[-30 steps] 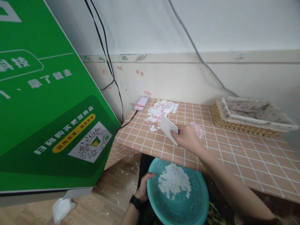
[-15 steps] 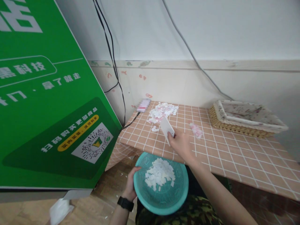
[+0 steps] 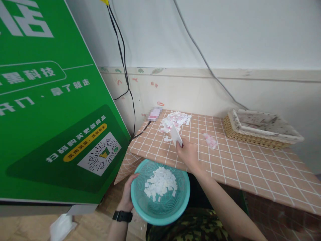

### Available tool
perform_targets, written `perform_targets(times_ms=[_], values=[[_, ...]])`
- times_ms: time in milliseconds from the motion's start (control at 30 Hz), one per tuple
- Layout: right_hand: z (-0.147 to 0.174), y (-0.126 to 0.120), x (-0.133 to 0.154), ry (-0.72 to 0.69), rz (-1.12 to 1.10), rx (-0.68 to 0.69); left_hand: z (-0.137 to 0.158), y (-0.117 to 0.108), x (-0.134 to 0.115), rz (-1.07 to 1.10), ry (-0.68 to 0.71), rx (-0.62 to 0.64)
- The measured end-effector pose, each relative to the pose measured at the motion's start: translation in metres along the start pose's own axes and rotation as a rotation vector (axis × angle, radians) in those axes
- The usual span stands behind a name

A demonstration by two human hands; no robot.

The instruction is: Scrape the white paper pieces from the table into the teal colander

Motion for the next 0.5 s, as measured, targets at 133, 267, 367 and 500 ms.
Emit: perform_targets(times_ms=[133,267,367,500], values=[[-0.002,0.009,0.0,-0.004,0.017,0.043,0.003,-0.002,-0.002,0.007,-0.026,0.011],[-0.006,0.014,-0.002,-0.027,0.003,0.106,0.009,-0.002,-0.008,-0.024,-0.028,0.047],[-0.012,0.014,-0.003,-0.052,-0.042,0.159,0.01,-0.003,-0.016,-0.049,0.003,0.049],[-0.021,0.015,-0.005,-0.059,-0.123,0.201,0.01,-0.006,-0.019,-0.026,0.012,-0.018]])
Point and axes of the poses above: each hand's wrist, its own z-axis away from the middle knuckle, its own y-axis out of the palm, x = y × z, the point moved 9 cm from there along -z, towards the middle knuckle, and after that the axes turned 15 degrees about -z, right-handed, at the moved point
